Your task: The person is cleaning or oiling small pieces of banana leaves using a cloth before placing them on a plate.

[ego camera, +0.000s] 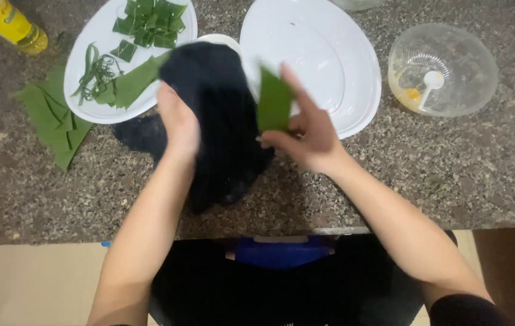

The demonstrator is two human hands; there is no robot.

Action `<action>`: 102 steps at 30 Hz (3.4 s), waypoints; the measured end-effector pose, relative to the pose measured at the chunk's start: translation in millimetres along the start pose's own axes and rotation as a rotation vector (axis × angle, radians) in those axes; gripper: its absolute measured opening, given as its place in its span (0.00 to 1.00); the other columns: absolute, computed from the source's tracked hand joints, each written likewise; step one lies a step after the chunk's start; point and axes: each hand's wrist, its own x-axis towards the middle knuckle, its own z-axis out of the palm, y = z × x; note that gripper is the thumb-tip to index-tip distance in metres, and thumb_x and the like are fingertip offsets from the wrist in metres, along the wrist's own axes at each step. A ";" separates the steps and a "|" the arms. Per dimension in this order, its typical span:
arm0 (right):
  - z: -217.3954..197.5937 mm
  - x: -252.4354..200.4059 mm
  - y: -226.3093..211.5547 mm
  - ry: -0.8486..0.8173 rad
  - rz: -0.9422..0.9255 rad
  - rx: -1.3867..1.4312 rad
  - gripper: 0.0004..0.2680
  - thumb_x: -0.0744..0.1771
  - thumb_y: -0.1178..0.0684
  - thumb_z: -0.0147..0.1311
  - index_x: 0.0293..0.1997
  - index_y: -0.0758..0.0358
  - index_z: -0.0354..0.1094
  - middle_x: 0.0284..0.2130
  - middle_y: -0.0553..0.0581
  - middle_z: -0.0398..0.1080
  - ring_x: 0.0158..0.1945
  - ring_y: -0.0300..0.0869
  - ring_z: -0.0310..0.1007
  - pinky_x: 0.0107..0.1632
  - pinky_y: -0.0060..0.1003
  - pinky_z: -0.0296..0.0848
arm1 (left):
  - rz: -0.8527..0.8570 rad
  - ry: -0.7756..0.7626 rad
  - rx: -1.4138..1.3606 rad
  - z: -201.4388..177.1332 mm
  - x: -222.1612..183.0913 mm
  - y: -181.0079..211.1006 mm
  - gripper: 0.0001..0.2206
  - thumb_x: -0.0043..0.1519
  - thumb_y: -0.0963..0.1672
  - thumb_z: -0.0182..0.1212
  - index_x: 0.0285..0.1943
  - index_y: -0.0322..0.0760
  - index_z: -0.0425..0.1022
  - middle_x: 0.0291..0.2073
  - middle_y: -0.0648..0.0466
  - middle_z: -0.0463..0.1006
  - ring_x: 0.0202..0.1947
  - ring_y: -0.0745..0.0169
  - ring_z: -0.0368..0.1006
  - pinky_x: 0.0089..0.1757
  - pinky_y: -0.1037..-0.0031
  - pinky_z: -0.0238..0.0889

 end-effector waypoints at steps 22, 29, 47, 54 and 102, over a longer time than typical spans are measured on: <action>-28.4 9.9 42.3 0.292 -0.221 -0.503 0.06 0.60 0.54 0.67 0.29 0.59 0.72 0.17 0.48 0.68 0.22 0.39 0.70 0.31 0.29 0.71 | 0.274 -0.628 0.536 37.0 -33.1 13.7 0.04 0.51 0.37 0.59 0.32 0.35 0.70 0.19 0.48 0.72 0.24 0.44 0.72 0.30 0.66 0.64; -42.2 12.7 50.5 0.336 -0.275 -0.183 0.02 0.64 0.66 0.59 0.30 0.69 0.73 0.15 0.59 0.69 0.15 0.39 0.66 0.20 0.25 0.65 | 0.291 -0.598 0.506 35.6 -26.0 28.6 0.04 0.55 0.39 0.58 0.29 0.38 0.68 0.14 0.53 0.69 0.17 0.54 0.69 0.25 0.74 0.62; -20.0 21.6 69.2 0.662 -0.177 0.488 0.05 0.65 0.65 0.52 0.40 0.67 0.60 0.33 0.60 0.69 0.26 0.38 0.72 0.28 0.23 0.74 | -0.257 -0.223 -0.003 41.3 -32.1 -0.5 0.06 0.59 0.42 0.52 0.30 0.40 0.74 0.28 0.61 0.74 0.33 0.74 0.65 0.34 0.79 0.61; 3.6 11.9 87.6 0.554 -0.039 0.094 0.09 0.61 0.66 0.59 0.37 0.65 0.60 0.28 0.56 0.71 0.34 0.34 0.69 0.38 0.28 0.70 | -0.086 -0.557 -0.369 54.2 -36.4 10.8 0.15 0.64 0.47 0.53 0.56 0.38 0.67 0.42 0.47 0.76 0.45 0.64 0.70 0.48 0.67 0.63; 17.7 42.9 63.4 0.391 0.001 0.053 0.07 0.62 0.65 0.58 0.38 0.61 0.66 0.27 0.61 0.72 0.34 0.48 0.76 0.37 0.43 0.77 | -0.050 -0.233 -0.022 47.2 -33.7 23.3 0.13 0.64 0.40 0.41 0.50 0.38 0.72 0.37 0.48 0.77 0.40 0.58 0.73 0.44 0.64 0.66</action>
